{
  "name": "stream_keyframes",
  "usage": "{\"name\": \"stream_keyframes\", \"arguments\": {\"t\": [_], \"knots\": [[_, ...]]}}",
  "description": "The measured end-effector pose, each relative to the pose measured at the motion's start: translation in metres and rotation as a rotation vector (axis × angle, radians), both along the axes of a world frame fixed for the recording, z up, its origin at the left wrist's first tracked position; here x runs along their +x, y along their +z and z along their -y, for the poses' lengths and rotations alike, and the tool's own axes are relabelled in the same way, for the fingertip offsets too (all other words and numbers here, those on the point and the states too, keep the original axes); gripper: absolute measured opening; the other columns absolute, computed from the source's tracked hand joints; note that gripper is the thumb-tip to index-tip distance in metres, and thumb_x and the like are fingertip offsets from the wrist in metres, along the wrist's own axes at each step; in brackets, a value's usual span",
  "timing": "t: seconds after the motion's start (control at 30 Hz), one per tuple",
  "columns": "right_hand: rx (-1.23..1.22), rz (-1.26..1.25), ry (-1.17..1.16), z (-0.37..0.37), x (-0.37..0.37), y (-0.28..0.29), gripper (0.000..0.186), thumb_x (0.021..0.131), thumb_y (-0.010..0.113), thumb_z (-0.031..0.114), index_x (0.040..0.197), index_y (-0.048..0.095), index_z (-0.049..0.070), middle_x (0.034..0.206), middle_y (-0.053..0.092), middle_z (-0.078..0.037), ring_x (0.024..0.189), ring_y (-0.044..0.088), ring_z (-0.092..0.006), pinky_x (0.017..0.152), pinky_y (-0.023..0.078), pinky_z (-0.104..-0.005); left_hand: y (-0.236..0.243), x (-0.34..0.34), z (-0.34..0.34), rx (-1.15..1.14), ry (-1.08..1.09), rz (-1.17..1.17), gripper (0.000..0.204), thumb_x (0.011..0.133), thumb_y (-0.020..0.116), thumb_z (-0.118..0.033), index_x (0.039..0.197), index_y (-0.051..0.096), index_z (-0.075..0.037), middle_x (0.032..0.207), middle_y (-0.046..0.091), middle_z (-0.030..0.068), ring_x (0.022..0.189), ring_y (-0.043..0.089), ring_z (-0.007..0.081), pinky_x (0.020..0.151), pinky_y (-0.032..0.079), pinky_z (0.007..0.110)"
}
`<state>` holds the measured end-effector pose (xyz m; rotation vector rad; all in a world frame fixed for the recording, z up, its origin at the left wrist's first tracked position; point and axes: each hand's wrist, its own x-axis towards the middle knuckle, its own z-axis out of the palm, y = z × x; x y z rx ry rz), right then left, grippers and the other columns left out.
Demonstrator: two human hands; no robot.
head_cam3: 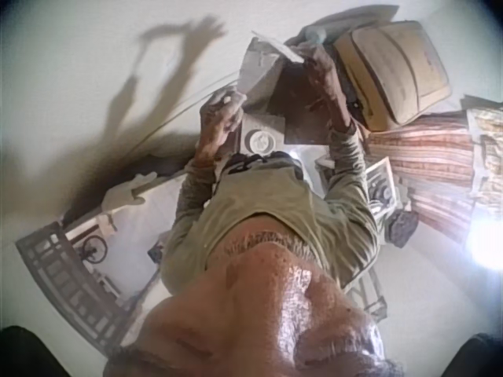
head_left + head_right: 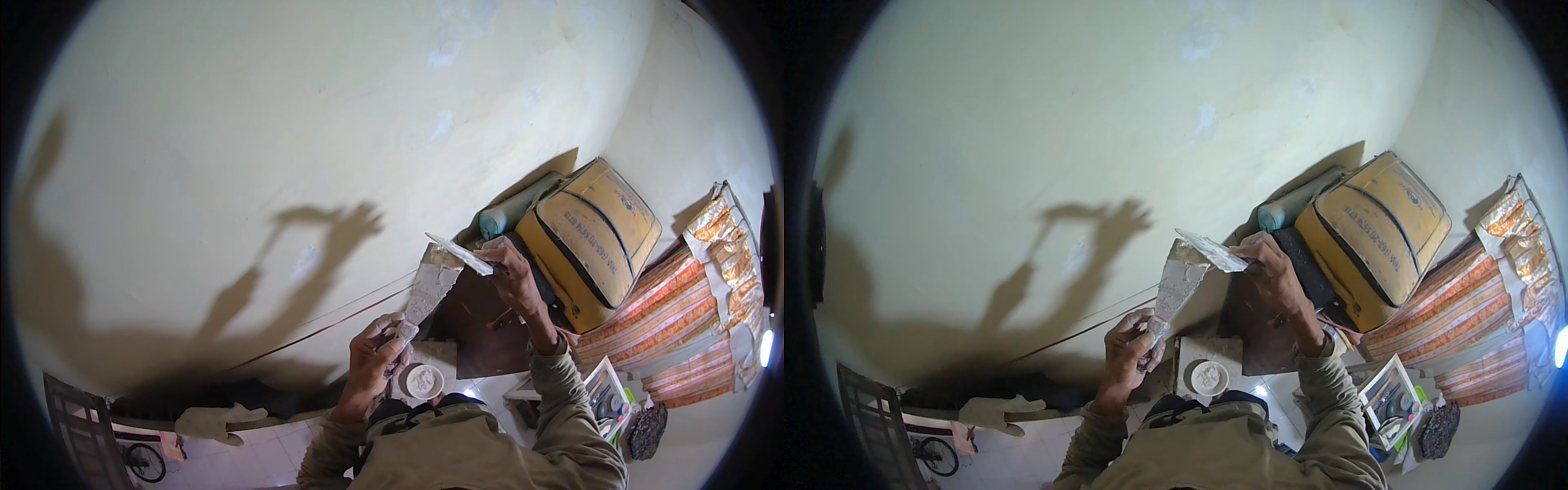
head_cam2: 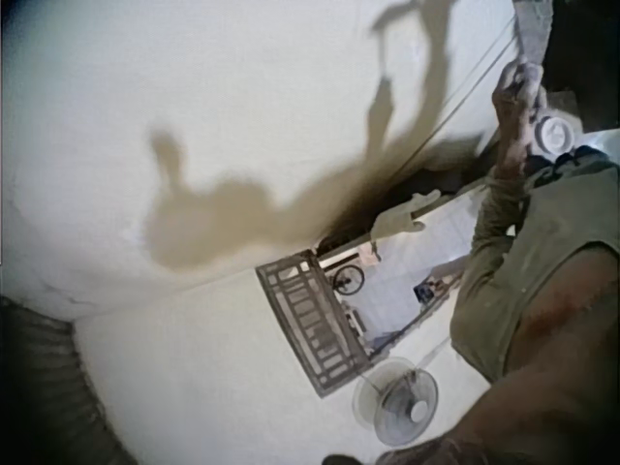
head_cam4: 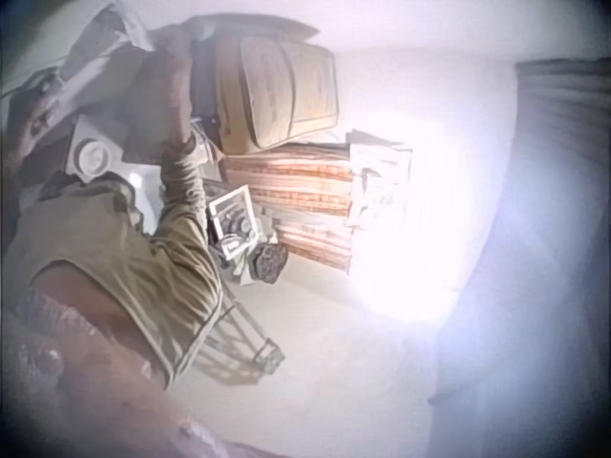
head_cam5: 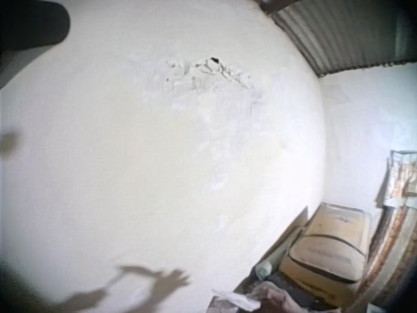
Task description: The person mixes a white paste in a bowl using two putty knives, then applies the paste to a damaged section of a wall. They repeatedly scoop the paste and smooth it over the hole to repair the surface.
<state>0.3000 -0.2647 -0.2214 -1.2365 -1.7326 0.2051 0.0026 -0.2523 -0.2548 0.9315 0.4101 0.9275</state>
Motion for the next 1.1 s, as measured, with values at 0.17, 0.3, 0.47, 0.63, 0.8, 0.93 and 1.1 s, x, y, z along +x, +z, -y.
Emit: {"name": "stream_keyframes", "arguments": {"t": [0.17, 0.3, 0.47, 0.63, 0.8, 0.93, 1.1], "knots": [[0.029, 0.178, -0.123, 0.001, 0.016, -0.010, 0.034, 0.077, 0.064, -0.010, 0.108, 0.061, 0.005, 0.096, 0.058, -0.010, 0.085, 0.058, -0.0244, 0.075, 0.047, -0.0321, 0.007, -0.007, -0.006, 0.065, -0.024, -0.047, 0.036, 0.091, 0.058, -0.004, 0.125, 0.051, 0.005, 0.092, 0.064, 0.0119, 0.063, 0.055, 0.0092, 0.048, 0.042, 0.022], [-0.110, -0.099, -0.105, 0.008, 0.003, -0.006, 0.027, 0.081, 0.066, -0.006, 0.107, 0.060, 0.002, 0.094, 0.057, -0.007, 0.086, 0.057, -0.0191, 0.075, 0.046, -0.0301, 0.008, -0.006, -0.009, 0.078, 0.008, -0.052, 0.036, 0.092, 0.058, -0.005, 0.126, 0.051, 0.005, 0.085, 0.063, 0.0105, 0.062, 0.054, 0.0087, 0.047, 0.041, 0.021], [-0.268, -0.307, -0.061, 0.016, -0.014, 0.009, 0.023, 0.084, 0.065, -0.001, 0.107, 0.060, 0.001, 0.096, 0.060, -0.011, 0.089, 0.058, -0.0189, 0.076, 0.047, -0.0326, 0.000, 0.003, -0.005, 0.051, -0.012, -0.113, 0.039, 0.092, 0.058, -0.005, 0.129, 0.049, 0.004, 0.078, 0.061, 0.0091, 0.060, 0.053, 0.0079, 0.047, 0.040, 0.022], [-0.068, -0.171, -0.013, 0.018, -0.021, 0.016, 0.027, 0.082, 0.064, -0.003, 0.109, 0.062, 0.002, 0.094, 0.057, -0.011, 0.084, 0.057, -0.0232, 0.072, 0.047, -0.0344, 0.007, 0.010, -0.005, 0.038, -0.045, -0.110, 0.039, 0.093, 0.058, -0.007, 0.130, 0.049, 0.004, 0.079, 0.061, 0.0088, 0.062, 0.053, 0.0081, 0.048, 0.041, 0.022], [0.018, 0.081, -0.179, 0.011, -0.010, 0.009, 0.033, 0.078, 0.065, -0.003, 0.111, 0.063, 0.005, 0.087, 0.051, -0.012, 0.077, 0.054, -0.0302, 0.069, 0.046, -0.0392, 0.004, 0.007, -0.006, 0.058, -0.055, -0.086, 0.038, 0.094, 0.058, -0.007, 0.129, 0.050, 0.004, 0.082, 0.061, 0.0094, 0.064, 0.054, 0.0086, 0.048, 0.041, 0.022], [0.109, 0.472, -0.347, 0.005, 0.004, -0.003, 0.034, 0.077, 0.065, -0.004, 0.109, 0.065, 0.008, 0.081, 0.049, -0.009, 0.079, 0.056, -0.0275, 0.066, 0.047, -0.0361, 0.005, 0.007, -0.005, 0.047, -0.014, -0.064, 0.036, 0.092, 0.058, -0.005, 0.127, 0.052, 0.002, 0.084, 0.061, 0.0092, 0.065, 0.056, 0.0097, 0.048, 0.042, 0.022], [-0.308, -0.137, -0.265, 0.030, 0.006, -0.016, 0.025, 0.088, 0.064, 0.009, 0.112, 0.064, 0.004, 0.084, 0.060, -0.004, 0.074, 0.059, -0.0157, 0.063, 0.046, -0.0292, 0.012, 0.001, -0.025, 0.372, 0.124, -0.119, 0.035, 0.089, 0.058, -0.001, 0.124, 0.055, 0.001, 0.101, 0.060, 0.0101, 0.071, 0.058, 0.0111, 0.055, 0.045, 0.023]]}}
